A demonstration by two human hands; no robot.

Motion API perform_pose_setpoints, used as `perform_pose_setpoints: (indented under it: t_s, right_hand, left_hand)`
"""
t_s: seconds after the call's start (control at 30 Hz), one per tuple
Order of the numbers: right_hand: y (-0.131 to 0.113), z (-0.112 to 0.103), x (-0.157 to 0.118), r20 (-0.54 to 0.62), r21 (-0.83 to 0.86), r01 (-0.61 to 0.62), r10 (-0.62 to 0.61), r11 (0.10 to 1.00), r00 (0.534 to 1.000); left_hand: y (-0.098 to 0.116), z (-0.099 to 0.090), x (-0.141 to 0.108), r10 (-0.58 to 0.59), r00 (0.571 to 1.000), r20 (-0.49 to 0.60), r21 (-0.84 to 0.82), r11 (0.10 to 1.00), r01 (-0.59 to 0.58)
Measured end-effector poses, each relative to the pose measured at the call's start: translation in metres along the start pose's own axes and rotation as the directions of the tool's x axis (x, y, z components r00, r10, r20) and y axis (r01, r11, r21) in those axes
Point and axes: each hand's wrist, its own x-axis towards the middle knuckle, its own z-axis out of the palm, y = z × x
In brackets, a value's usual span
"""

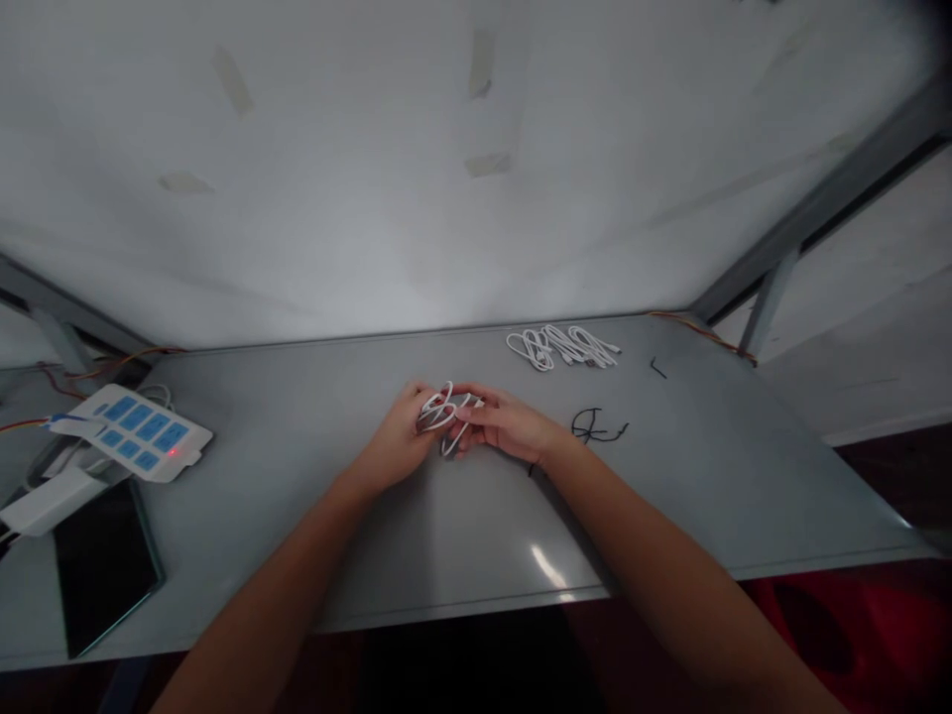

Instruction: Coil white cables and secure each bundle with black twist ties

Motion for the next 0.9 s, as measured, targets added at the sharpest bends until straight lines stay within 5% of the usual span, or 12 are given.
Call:
perform_pose_setpoints:
  t_s: [0.27,0.43,0.73,0.9]
  right_hand:
    - [0.006,-0.001,0.005,-0.054,-0.176,0.113,-0.124,0.978,0.991]
    - [0.009,0.004,0.010,-0.187,-0.274,0.177,-0.232,0.945,0.955]
    - [0.018,0.008,0.057,-0.490,-0.151,0.159,-0.213,0.976,0.845]
    - [0.023,0.004,0.057,-0.485,-0.130,0.241,-0.274,0.962,0.830]
  left_hand:
    - [-0.005,-0.002,0.001,0.033,0.998,0.051,0.002,0.999,-0.033]
    - [-0.008,-0.003,0.005,-0.187,0.981,0.049,-0.016,0.982,0.188]
    - [-0.020,0.000,0.029,-0.178,0.978,-0.104,-0.021,0.984,0.177]
    - [-0.032,0.010,0.033,-0.172,0.956,-0.237,-0.092,0.984,0.154]
